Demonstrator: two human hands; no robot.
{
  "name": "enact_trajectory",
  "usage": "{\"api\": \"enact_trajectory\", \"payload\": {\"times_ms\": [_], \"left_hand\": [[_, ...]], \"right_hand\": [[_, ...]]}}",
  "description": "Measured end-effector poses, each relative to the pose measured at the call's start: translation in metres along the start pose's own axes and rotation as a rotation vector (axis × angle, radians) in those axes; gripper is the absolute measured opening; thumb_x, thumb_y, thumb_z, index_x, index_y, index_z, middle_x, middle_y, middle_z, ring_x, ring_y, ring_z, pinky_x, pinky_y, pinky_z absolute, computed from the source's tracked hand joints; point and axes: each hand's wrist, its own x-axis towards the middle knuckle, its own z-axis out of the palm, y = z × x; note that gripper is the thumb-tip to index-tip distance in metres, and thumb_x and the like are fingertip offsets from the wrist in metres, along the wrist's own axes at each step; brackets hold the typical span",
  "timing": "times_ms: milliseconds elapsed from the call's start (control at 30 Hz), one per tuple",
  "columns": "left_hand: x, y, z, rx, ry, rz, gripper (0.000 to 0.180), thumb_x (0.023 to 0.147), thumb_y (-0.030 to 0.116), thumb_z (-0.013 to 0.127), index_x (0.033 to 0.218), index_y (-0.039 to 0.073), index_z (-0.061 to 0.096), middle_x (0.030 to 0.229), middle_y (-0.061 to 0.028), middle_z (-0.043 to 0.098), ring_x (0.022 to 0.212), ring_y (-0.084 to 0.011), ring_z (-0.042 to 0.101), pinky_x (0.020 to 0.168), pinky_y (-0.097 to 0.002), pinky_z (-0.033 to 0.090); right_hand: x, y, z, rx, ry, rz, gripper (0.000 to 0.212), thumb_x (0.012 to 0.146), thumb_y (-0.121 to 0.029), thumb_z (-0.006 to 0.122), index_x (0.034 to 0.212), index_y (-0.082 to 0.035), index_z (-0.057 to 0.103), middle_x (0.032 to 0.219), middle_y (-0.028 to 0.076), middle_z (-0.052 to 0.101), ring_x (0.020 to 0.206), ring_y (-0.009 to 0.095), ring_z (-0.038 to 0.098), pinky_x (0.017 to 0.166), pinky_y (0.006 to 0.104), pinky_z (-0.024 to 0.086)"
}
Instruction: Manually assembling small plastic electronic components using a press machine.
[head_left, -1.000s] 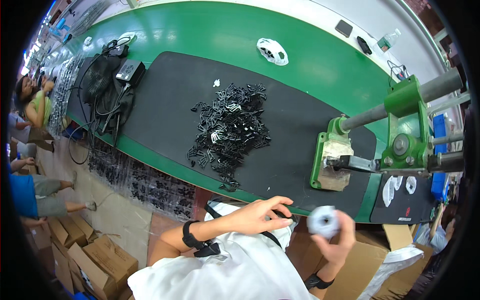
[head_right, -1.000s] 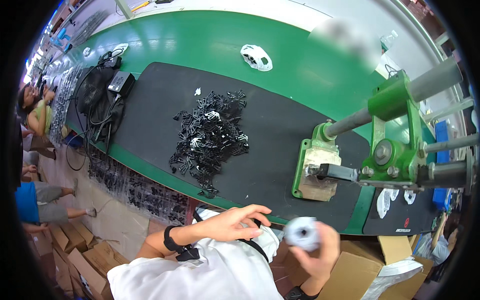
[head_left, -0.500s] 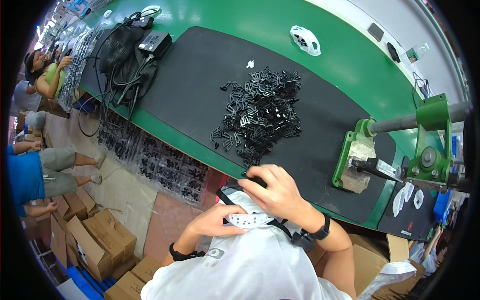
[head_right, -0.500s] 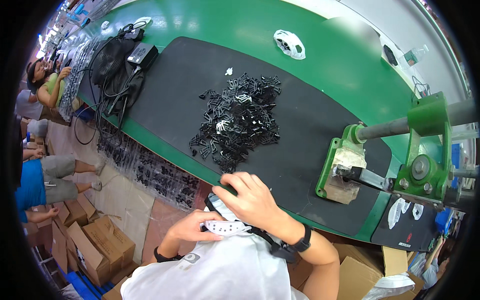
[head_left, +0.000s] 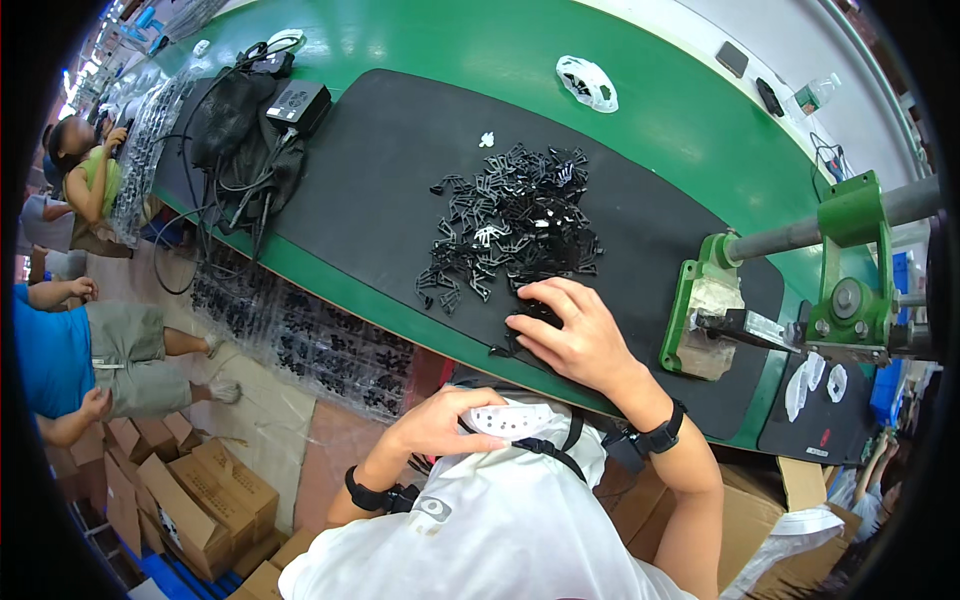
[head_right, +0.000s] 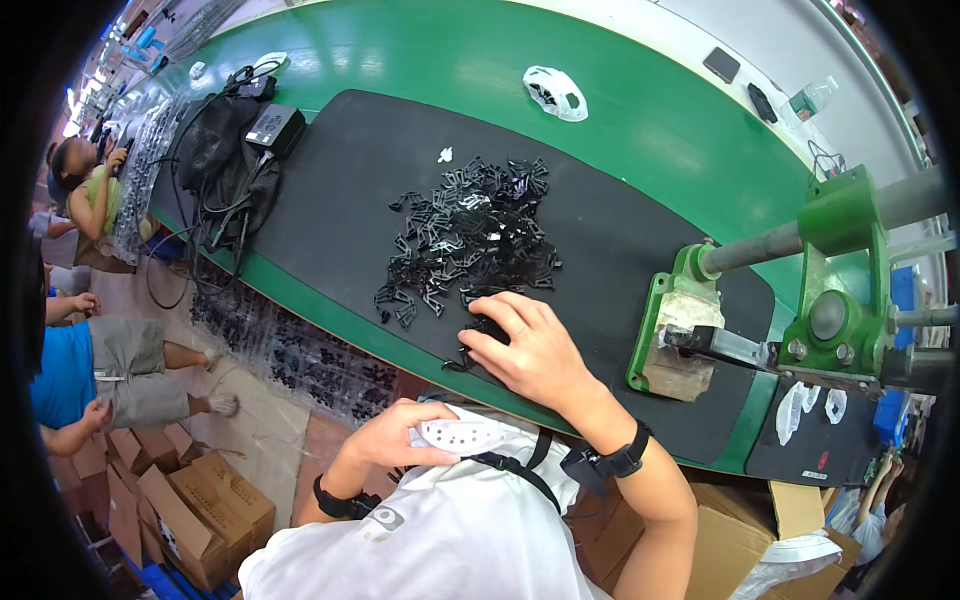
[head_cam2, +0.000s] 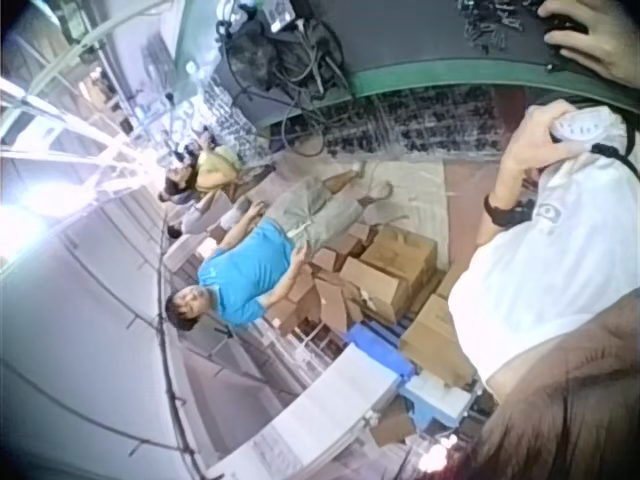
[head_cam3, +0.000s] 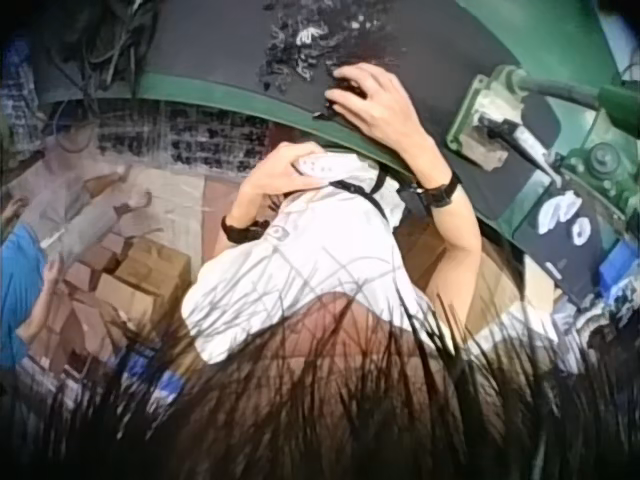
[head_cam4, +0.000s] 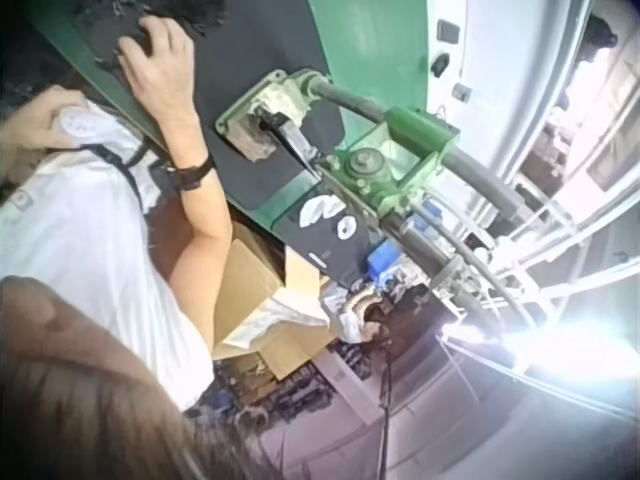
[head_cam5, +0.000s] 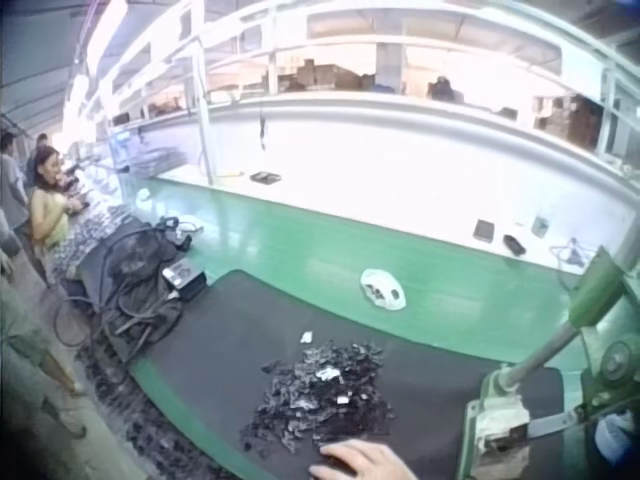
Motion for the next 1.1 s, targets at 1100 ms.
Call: {"api": "enact_trajectory", "payload": {"times_ms": [1100], "left_hand": [[0.014,0.017,-0.011,0.094,-0.024,0.07,0.033,0.075,0.013,0.081,0.1,-0.003,0.067,0.107,-0.0176,0.07,0.096,-0.0271,0.07,0.083,-0.0338,0.054]], "right_hand": [[-0.012,-0.006,-0.059,-0.026,-0.196,0.059,0.02,0.078,-0.012,0.061,0.097,-0.009,0.068,0.101,0.004,0.06,0.093,0.022,0.058,0.078,0.0331,0.051]]}}
